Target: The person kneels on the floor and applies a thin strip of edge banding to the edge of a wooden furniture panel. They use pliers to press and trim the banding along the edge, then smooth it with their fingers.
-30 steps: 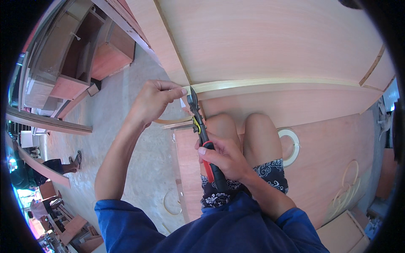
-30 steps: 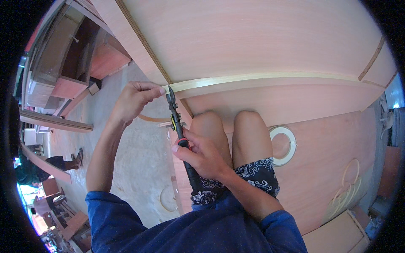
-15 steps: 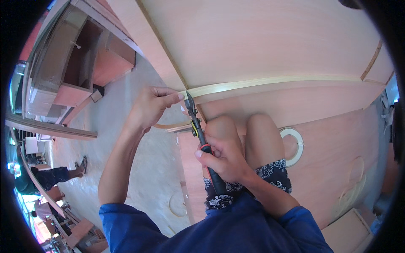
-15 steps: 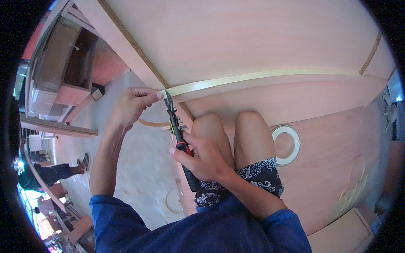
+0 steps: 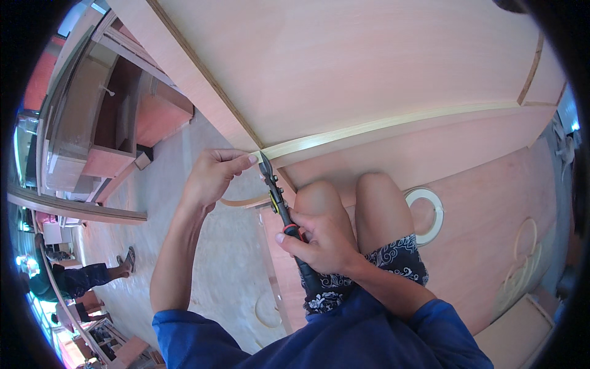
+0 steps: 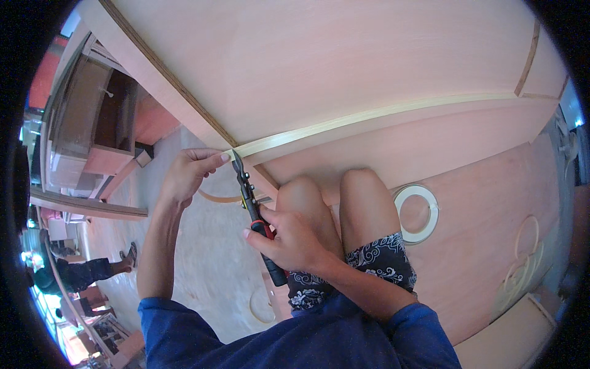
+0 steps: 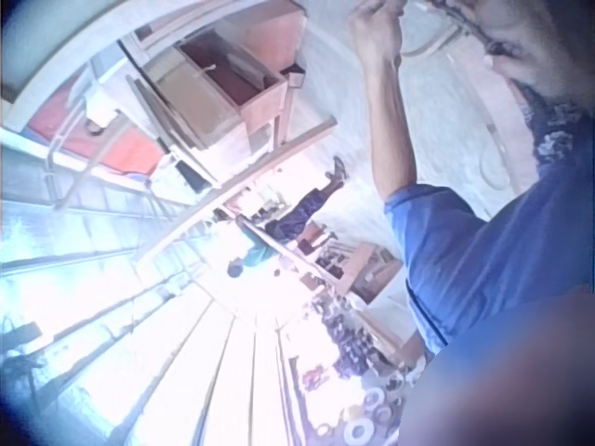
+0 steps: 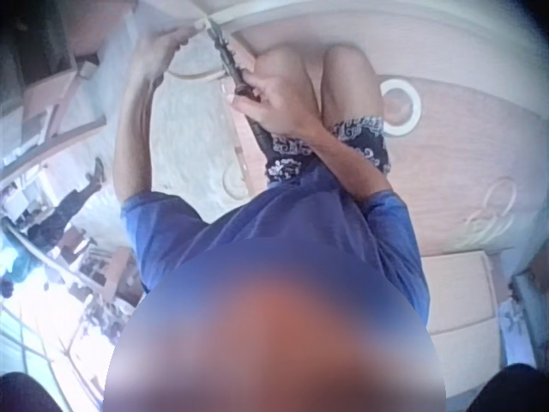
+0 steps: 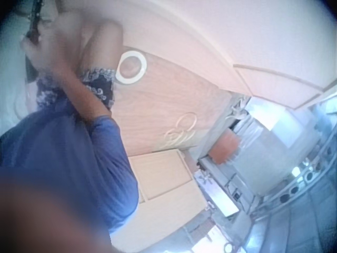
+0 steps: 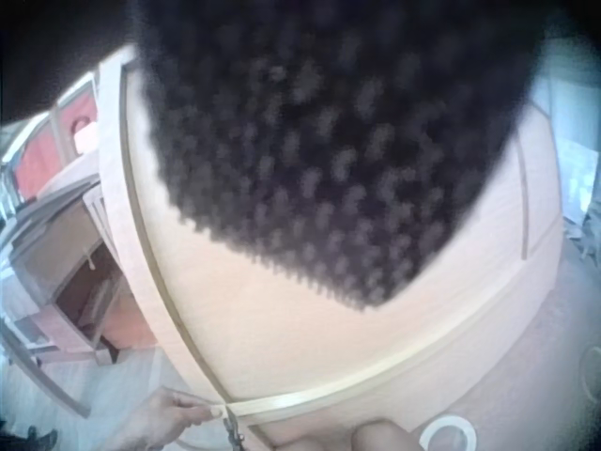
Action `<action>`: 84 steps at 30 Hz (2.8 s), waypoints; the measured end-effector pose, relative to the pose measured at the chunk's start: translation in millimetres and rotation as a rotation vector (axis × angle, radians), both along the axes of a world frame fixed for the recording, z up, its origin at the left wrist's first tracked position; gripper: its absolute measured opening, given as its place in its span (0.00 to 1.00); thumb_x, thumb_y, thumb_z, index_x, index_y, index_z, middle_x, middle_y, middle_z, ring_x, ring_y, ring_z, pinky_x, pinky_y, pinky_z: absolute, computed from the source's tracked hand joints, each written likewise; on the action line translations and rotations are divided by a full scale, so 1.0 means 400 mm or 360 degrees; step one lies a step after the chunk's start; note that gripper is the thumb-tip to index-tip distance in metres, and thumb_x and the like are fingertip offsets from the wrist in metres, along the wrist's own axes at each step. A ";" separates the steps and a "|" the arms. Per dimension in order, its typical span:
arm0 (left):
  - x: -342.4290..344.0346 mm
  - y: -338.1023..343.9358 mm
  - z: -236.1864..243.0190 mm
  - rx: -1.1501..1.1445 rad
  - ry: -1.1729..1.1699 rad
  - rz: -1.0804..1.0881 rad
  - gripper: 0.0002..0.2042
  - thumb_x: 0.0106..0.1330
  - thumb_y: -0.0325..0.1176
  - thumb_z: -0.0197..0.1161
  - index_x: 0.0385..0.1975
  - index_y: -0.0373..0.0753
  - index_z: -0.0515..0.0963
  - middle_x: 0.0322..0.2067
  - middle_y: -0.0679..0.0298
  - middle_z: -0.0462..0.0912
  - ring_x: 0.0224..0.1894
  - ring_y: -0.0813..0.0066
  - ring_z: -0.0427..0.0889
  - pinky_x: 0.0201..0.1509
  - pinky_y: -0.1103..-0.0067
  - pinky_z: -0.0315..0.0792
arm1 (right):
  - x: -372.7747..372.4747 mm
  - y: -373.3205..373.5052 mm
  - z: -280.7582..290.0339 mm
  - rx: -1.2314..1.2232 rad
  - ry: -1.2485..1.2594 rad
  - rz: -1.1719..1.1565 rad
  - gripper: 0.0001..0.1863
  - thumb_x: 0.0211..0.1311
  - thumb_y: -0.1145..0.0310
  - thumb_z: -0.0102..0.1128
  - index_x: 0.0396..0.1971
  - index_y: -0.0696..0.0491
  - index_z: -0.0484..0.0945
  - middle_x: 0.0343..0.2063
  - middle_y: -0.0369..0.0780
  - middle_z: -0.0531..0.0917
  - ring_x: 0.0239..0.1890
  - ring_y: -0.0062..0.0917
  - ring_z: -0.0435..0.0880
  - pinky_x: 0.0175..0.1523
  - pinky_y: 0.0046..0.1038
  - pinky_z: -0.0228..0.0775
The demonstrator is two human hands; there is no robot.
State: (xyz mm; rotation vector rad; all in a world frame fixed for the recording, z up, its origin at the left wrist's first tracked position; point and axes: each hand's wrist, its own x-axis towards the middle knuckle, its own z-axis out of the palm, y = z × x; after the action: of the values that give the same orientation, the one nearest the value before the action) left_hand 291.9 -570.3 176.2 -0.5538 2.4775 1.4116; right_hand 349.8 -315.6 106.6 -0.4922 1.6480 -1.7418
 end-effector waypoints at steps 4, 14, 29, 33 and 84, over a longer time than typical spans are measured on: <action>0.002 -0.005 0.003 0.0032 0.0001 0.0015 0.16 0.68 0.44 0.78 0.44 0.36 0.94 0.26 0.72 0.83 0.33 0.83 0.71 0.38 0.80 0.65 | 0.003 -0.001 0.002 0.0033 0.0031 -0.0024 0.12 0.78 0.65 0.65 0.46 0.60 0.80 0.23 0.29 0.76 0.25 0.10 0.75 0.30 0.22 0.68; 0.009 -0.030 0.005 -0.0005 -0.0023 0.0048 0.15 0.69 0.40 0.76 0.44 0.32 0.93 0.31 0.67 0.87 0.36 0.78 0.76 0.43 0.77 0.71 | 0.004 -0.013 0.002 0.0096 0.0253 -0.0108 0.17 0.73 0.61 0.68 0.44 0.62 0.80 0.20 0.40 0.77 0.22 0.26 0.79 0.31 0.33 0.72; 0.302 -0.013 -0.154 -0.0464 0.0024 -0.0628 0.23 0.74 0.39 0.71 0.64 0.35 0.82 0.42 0.48 0.88 0.38 0.57 0.86 0.46 0.65 0.79 | 0.142 0.468 -0.005 0.0508 0.0198 0.0031 0.39 0.59 0.57 0.78 0.66 0.63 0.73 0.40 0.44 0.84 0.39 0.34 0.85 0.47 0.34 0.78; 0.392 0.006 -0.351 -0.0510 -0.0054 -0.0727 0.23 0.71 0.37 0.68 0.62 0.31 0.83 0.45 0.41 0.88 0.47 0.41 0.87 0.54 0.55 0.79 | 0.195 0.554 -0.004 0.0584 0.0003 -0.0311 0.39 0.57 0.62 0.78 0.67 0.63 0.74 0.39 0.38 0.82 0.39 0.23 0.80 0.46 0.27 0.76; 0.045 0.246 -0.172 0.0286 0.0715 0.1315 0.13 0.72 0.38 0.73 0.35 0.32 0.89 0.29 0.66 0.87 0.28 0.81 0.78 0.32 0.80 0.68 | 0.075 0.761 -0.125 0.0271 -0.0788 0.0027 0.30 0.61 0.63 0.73 0.60 0.60 0.79 0.45 0.38 0.83 0.47 0.22 0.83 0.54 0.27 0.76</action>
State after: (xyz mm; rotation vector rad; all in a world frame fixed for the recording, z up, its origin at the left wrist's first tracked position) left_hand 309.9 -471.8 107.4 -1.4743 2.4943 2.2274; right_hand 379.8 -11.3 56.6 0.0108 1.4074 -1.5362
